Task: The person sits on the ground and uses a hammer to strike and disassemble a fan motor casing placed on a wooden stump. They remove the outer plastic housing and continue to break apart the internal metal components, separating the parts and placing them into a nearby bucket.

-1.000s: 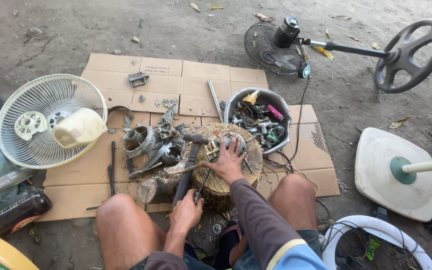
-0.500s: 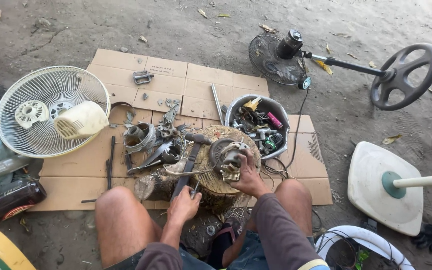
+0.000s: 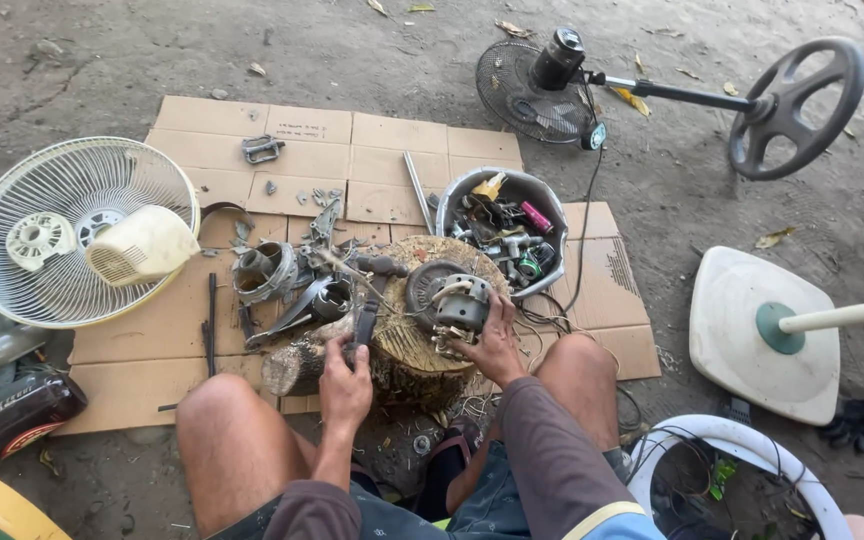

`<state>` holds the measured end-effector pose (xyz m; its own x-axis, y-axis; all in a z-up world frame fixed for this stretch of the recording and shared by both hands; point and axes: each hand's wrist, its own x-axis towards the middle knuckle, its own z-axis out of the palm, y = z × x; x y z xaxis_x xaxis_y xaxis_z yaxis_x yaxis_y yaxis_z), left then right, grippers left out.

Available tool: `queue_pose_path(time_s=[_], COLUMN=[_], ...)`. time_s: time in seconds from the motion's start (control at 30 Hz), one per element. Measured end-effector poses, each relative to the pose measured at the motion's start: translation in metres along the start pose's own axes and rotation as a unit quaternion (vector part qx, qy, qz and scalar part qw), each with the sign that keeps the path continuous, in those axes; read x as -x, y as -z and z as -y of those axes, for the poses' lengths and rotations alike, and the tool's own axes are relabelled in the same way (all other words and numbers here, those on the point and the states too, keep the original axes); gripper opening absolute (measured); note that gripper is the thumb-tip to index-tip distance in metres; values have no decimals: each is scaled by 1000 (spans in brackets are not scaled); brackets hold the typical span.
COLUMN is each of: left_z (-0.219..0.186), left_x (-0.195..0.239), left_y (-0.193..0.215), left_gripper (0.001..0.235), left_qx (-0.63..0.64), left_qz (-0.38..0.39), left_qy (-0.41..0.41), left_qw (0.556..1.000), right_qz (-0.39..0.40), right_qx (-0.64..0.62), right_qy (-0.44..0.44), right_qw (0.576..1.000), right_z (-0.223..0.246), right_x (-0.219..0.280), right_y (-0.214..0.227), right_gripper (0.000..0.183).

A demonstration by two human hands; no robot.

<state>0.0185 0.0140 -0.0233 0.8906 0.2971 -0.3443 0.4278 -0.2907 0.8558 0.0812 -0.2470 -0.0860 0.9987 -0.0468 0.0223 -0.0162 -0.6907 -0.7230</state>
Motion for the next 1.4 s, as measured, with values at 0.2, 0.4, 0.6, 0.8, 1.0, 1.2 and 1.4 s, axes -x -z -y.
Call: queue_pose_path(time_s=[0.2,0.4,0.6,0.8,1.0,1.2,1.4], left_z=[9,55,32,32,14,6,12], left_x=[-2,-17,-6,-9,5,5,11], left_y=[4,-5,-2,7,22,12,-25], left_gripper=[42,49,50,42,35,36,47], left_qx=[-34,-200,-324,-307,-254,-180,-221], left_qz=[-22,134,176,222,296,252,250], left_qy=[50,71,64,107,117,57,44], left_qw=[998,968,927,919,913,949,942], right_qz=[3,16,48,26,31,29,27], right_qx=[-35,-49,36,-41,-35,-29,11], right_qy=[-15,6,-19,-22,-9,-1,36], right_qw=[999,999,998,999,999,999,999], right_z=[-11,7,4,0,-8,-3,-3], right_x=[-1,-1,-5,-11,-6,-6,-14], right_y=[-8,1,-1,-8,-13,-8,-1], right_gripper=[125,123,130,128,124,123,115])
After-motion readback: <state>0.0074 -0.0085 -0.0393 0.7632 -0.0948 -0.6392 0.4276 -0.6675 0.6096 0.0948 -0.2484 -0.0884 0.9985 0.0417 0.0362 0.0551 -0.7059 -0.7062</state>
